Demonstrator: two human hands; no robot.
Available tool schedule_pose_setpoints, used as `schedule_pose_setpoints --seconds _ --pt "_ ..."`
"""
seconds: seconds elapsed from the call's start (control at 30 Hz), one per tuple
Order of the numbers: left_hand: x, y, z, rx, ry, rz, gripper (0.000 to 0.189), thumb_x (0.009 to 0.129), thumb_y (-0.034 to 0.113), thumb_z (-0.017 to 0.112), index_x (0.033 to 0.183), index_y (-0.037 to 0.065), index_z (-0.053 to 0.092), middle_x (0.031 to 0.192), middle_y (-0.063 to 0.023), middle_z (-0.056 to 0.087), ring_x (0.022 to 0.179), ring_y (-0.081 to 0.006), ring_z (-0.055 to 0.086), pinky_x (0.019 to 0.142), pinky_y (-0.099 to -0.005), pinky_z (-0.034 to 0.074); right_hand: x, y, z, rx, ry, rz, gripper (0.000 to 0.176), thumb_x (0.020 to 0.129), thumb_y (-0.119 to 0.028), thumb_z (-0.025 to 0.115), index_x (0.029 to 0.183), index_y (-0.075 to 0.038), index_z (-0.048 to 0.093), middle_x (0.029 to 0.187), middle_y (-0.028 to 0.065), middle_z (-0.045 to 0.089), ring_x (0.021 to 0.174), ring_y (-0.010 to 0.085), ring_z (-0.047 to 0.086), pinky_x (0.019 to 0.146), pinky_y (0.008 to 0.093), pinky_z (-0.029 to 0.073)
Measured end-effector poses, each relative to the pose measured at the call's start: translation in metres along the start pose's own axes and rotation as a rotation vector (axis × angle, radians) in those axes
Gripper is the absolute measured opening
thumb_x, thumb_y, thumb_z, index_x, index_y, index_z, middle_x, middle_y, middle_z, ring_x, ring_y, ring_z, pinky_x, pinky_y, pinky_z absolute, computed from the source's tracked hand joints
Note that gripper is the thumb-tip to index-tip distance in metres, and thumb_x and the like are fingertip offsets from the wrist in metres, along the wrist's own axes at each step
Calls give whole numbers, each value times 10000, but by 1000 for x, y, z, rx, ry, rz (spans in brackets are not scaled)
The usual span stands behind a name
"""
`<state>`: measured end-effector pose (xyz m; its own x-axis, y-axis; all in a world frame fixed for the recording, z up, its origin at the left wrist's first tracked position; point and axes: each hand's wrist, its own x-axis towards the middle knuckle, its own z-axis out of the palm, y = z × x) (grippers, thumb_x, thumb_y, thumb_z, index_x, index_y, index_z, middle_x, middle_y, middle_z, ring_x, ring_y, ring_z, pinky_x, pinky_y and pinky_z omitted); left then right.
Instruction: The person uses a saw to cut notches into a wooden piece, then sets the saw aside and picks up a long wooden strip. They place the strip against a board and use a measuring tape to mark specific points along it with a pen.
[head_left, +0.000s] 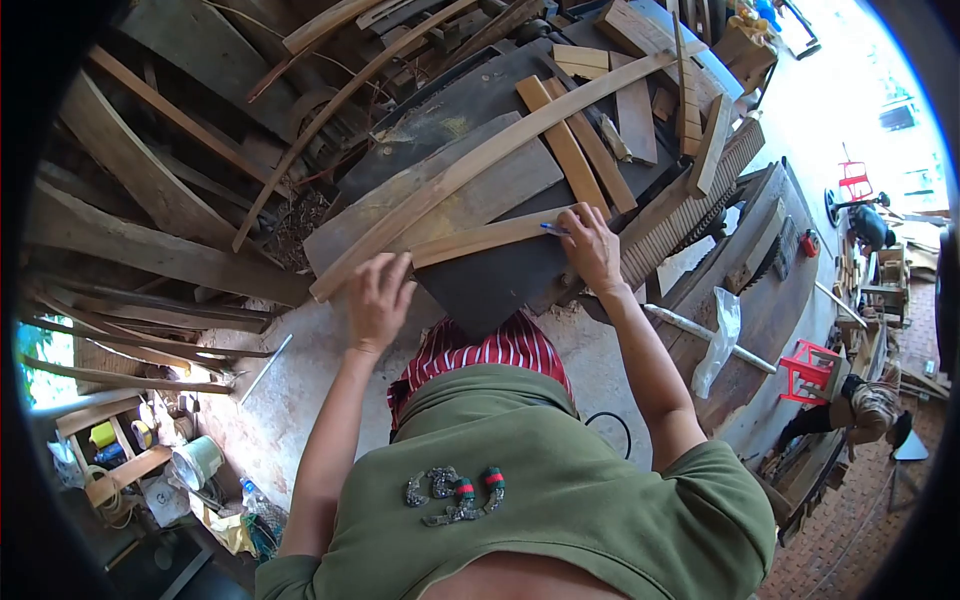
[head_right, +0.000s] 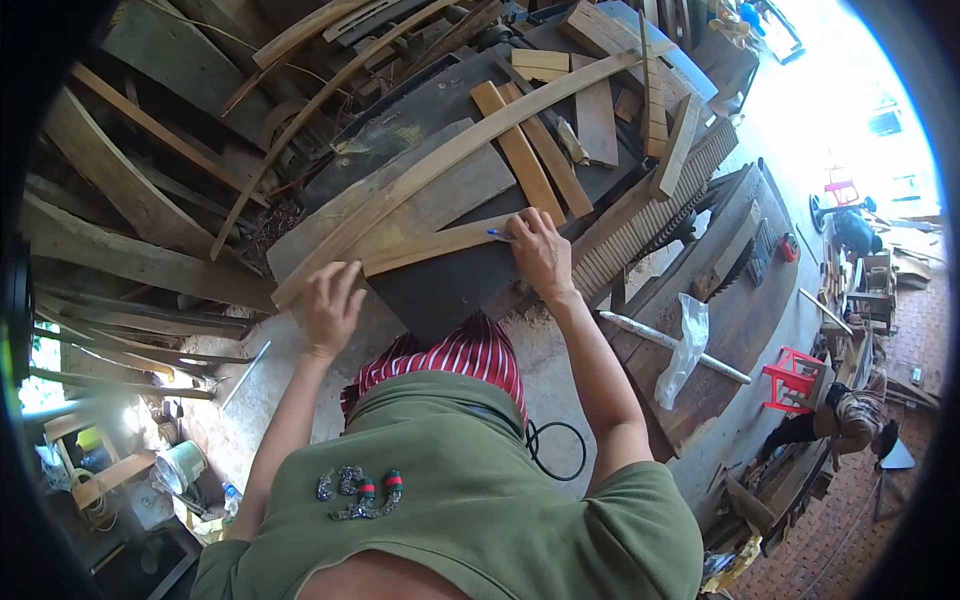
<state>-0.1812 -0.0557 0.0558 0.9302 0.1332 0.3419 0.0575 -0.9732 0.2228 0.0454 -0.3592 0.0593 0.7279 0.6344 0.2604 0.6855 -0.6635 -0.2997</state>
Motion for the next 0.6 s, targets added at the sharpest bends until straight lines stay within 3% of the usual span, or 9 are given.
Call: schedule_pose_setpoints --seconds 0.13,0.23,0.33,0.4,0.47,0.53,0.6 --pt "8 30 7 -67 -71 59 598 876 266 730 1430 153 534 1301 -74 513 1172 -295 502 1007 -435 423 -14 -9 10 79 -31 48 357 753 -53 734 1066 -152 591 1104 43 572 1045 259 612 743 393 577" --pt "11 37 19 -141 -55 -73 666 837 175 765 1450 129 508 1272 -88 503 1119 -295 511 977 -424 432 -21 -13 14 127 -6 123 360 768 -67 728 1090 -130 579 1126 59 573 1072 275 625 771 405 578" --pt "18 34 23 -84 -99 -110 670 813 204 782 1431 158 527 1257 -79 505 1112 -290 512 991 -421 425 -25 -15 7 190 -3 107 304 822 -70 696 1101 -147 604 1139 76 584 1011 320 651 754 419 567" --pt "23 31 23 -54 -59 -96 621 788 194 798 1366 160 574 1201 -65 526 1073 -283 520 968 -423 430 -32 -14 -12 132 -60 105 289 839 -123 713 1121 -146 652 1123 69 608 956 312 669 730 425 576" --pt "27 30 21 -59 -81 -82 556 767 189 807 1287 162 612 1134 -46 548 1042 -275 528 948 -421 434 -43 -10 -40 75 -135 215 299 841 -180 731 1121 -122 643 1098 58 622 1009 279 665 740 396 578" --pt "25 31 18 -75 -62 -85 509 747 200 822 1219 155 635 1065 -42 565 1006 -273 539 928 -419 438 -62 5 -67 66 -78 281 376 830 -252 767 1164 -123 651 1103 66 621 1013 276 664 757 388 574" --pt "19 35 20 -199 -164 -73 467 758 204 813 1186 135 640 1040 -51 587 1021 -275 543 923 -409 431 -92 16 -107 -68 -142 388 461 798 -290 796 1201 -122 645 1121 68 612 1039 275 654 801 401 565"
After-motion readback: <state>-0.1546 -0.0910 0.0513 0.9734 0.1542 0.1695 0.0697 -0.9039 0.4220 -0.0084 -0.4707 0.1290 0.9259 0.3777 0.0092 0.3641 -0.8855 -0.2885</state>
